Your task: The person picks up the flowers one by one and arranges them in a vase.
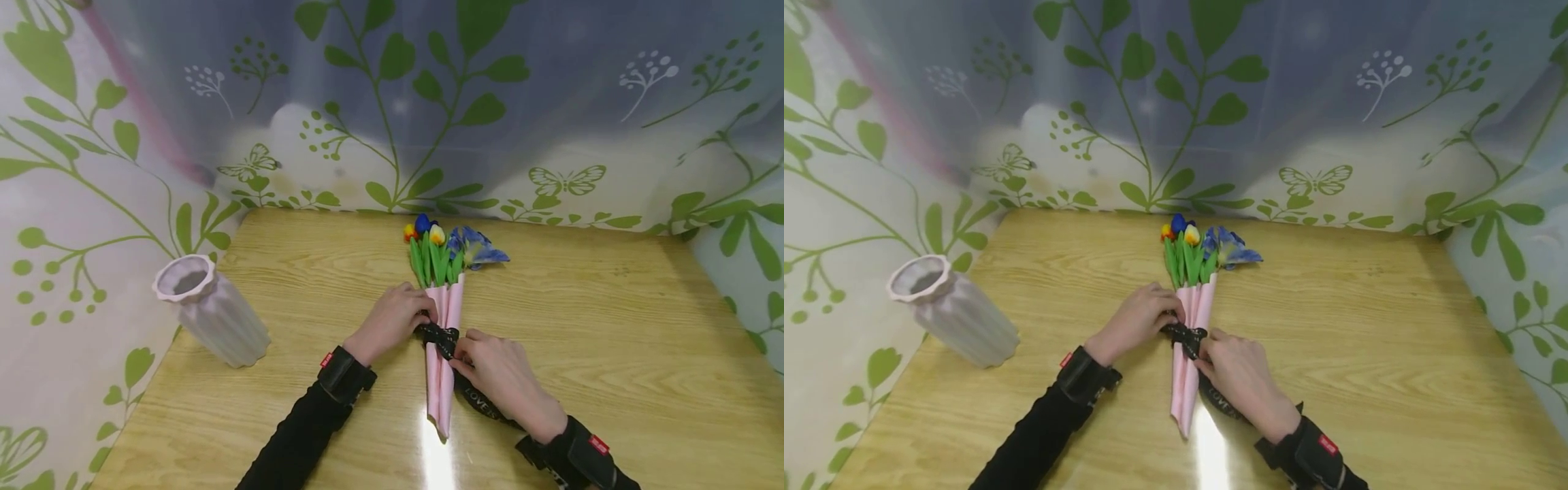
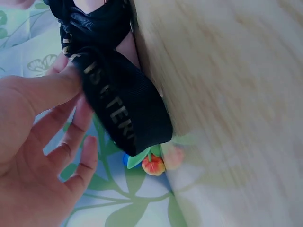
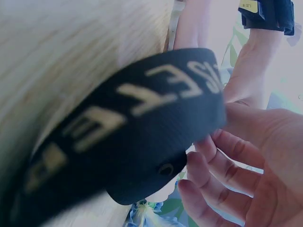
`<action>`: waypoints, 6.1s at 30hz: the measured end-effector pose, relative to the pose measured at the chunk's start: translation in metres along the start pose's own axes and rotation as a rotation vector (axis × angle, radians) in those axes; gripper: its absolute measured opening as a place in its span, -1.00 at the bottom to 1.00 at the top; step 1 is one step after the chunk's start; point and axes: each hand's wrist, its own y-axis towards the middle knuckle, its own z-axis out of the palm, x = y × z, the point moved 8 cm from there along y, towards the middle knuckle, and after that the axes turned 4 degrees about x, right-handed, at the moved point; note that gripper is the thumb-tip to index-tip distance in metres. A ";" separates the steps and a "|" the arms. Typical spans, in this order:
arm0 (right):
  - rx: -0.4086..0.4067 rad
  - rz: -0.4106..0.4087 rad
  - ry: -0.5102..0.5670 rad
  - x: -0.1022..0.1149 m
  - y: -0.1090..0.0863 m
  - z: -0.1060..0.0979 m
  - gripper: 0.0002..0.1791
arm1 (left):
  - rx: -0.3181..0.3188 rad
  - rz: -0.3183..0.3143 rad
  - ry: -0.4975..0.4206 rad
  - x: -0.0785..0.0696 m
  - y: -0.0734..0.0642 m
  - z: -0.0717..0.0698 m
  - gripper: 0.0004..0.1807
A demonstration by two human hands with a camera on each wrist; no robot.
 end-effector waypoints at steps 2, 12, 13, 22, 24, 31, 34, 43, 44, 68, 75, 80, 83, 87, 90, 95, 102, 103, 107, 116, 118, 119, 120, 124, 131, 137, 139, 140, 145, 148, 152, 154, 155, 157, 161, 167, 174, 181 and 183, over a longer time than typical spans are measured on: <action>0.005 0.001 0.016 -0.001 -0.001 -0.001 -0.75 | -0.020 -0.009 -0.004 0.001 0.000 -0.002 -0.92; 0.002 -0.027 0.010 -0.004 -0.003 -0.004 -0.71 | -0.072 -0.032 0.038 0.006 0.000 -0.010 -0.96; 0.000 -0.028 0.007 -0.005 -0.004 -0.004 -0.70 | -0.080 -0.032 0.044 0.007 0.000 -0.010 -0.96; -0.014 -0.032 0.010 -0.006 -0.011 -0.006 -0.67 | -0.171 -0.082 0.083 0.024 -0.003 -0.017 -0.93; -0.019 -0.030 0.013 -0.007 -0.012 -0.006 -0.68 | -0.176 -0.101 0.081 0.029 -0.004 -0.018 -0.92; -0.033 -0.031 0.012 -0.009 -0.014 -0.006 -0.70 | -0.186 -0.175 0.076 0.044 -0.009 -0.024 -0.94; -0.026 -0.027 0.012 -0.009 -0.015 -0.005 -0.67 | -0.201 -0.232 0.076 0.052 -0.012 -0.030 -0.94; -0.017 -0.007 0.017 -0.013 -0.017 -0.006 -0.72 | -0.265 -0.332 0.104 0.073 -0.024 -0.052 -0.94; -0.019 -0.005 0.018 -0.013 -0.017 -0.006 -0.73 | -0.270 -0.340 0.103 0.076 -0.025 -0.055 -0.94; 0.216 0.107 0.134 -0.020 -0.032 0.004 -0.55 | -0.149 -0.103 -0.062 0.034 -0.009 -0.048 -0.92; 0.141 0.120 0.152 -0.010 -0.021 0.002 -0.69 | 0.030 0.020 -0.030 -0.005 0.002 -0.013 -0.86; 0.150 0.150 0.126 -0.006 -0.018 0.005 -0.65 | 0.119 -0.026 0.001 -0.007 0.001 0.001 -0.83; 0.140 0.141 0.120 -0.003 -0.017 0.005 -0.65 | 0.116 -0.015 0.036 -0.007 0.001 0.003 -0.87; 0.088 0.133 0.115 -0.006 -0.018 0.002 -0.67 | 0.065 -0.007 0.055 -0.007 0.001 -0.003 -0.95; 0.074 0.138 0.116 -0.009 -0.018 0.000 -0.68 | 0.056 -0.018 0.033 -0.005 0.000 -0.006 -0.96; 0.072 0.132 0.116 -0.012 -0.018 0.001 -0.70 | 0.057 -0.014 0.068 -0.005 0.001 -0.006 -0.91; 0.087 0.130 0.127 -0.015 -0.020 0.004 -0.69 | -0.037 -0.075 0.166 -0.002 -0.001 -0.014 -0.94; 0.093 0.132 0.126 -0.016 -0.020 0.004 -0.69 | -0.040 -0.094 0.169 0.000 -0.001 -0.015 -0.94; 0.113 0.139 0.119 -0.021 -0.024 0.005 -0.70 | -0.066 -0.156 0.175 0.009 -0.004 -0.021 -0.93; 0.174 0.176 0.093 -0.046 -0.036 0.001 -0.65 | -0.145 -0.217 0.143 0.026 -0.011 -0.034 -0.95; 0.197 0.201 0.085 -0.055 -0.040 -0.001 -0.67 | -0.141 -0.223 0.132 0.029 -0.011 -0.035 -0.95; 0.207 0.213 0.080 -0.060 -0.043 -0.001 -0.68 | -0.137 -0.228 0.123 0.030 -0.011 -0.035 -0.95; 0.215 0.222 0.077 -0.065 -0.045 -0.002 -0.70 | -0.129 -0.233 0.118 0.031 -0.011 -0.035 -0.94; 0.244 0.243 0.080 -0.082 -0.053 -0.002 -0.74 | -0.099 -0.250 0.098 0.034 -0.012 -0.034 -0.94; 0.274 0.294 0.095 -0.111 -0.064 -0.005 -0.75 | -0.082 -0.237 0.101 0.035 -0.011 -0.032 -0.93; 0.298 0.331 0.112 -0.130 -0.072 -0.009 -0.81 | -0.077 -0.265 0.076 0.040 -0.014 -0.033 -0.92; 0.295 0.331 0.115 -0.135 -0.075 -0.009 -0.82 | -0.081 -0.276 0.069 0.042 -0.015 -0.034 -0.92; 0.293 0.330 0.114 -0.137 -0.076 -0.010 -0.83 | -0.083 -0.280 0.065 0.043 -0.016 -0.035 -0.92; 0.296 0.348 0.113 -0.144 -0.083 -0.010 -0.85 | -0.072 -0.307 0.077 0.049 -0.018 -0.037 -0.92; 0.316 0.362 0.127 -0.146 -0.085 -0.009 -0.88 | -0.060 -0.316 0.094 0.050 -0.019 -0.037 -0.91; 0.328 0.359 0.148 -0.141 -0.081 -0.013 -0.83 | -0.034 -0.294 0.097 0.047 -0.017 -0.034 -0.92; 0.312 0.345 0.150 -0.135 -0.073 -0.018 -0.69 | -0.030 -0.255 0.087 0.042 -0.014 -0.033 -0.90; 0.289 0.331 0.148 -0.130 -0.067 -0.021 -0.62 | -0.031 -0.229 0.074 0.040 -0.013 -0.032 -0.86; 0.233 0.297 0.145 -0.118 -0.052 -0.026 -0.52 | -0.033 -0.167 0.046 0.033 -0.008 -0.030 -0.77; 0.141 0.180 0.135 -0.087 -0.021 -0.027 -0.55 | -0.005 -0.070 0.008 0.017 -0.002 -0.022 -0.74; 0.082 0.056 0.127 -0.053 0.010 -0.009 -0.76 | -0.019 -0.055 0.059 0.004 0.002 -0.009 -0.88; 0.035 0.073 0.163 -0.049 0.014 -0.003 -0.89 | -0.049 -0.058 0.110 -0.007 0.004 -0.004 -0.93; 0.040 0.042 0.151 -0.048 0.017 -0.003 -0.84 | -0.058 -0.080 0.155 0.000 0.001 -0.005 -0.93; 0.051 0.041 0.152 -0.050 0.017 -0.003 -0.85 | -0.059 -0.082 0.158 0.003 0.000 -0.007 -0.94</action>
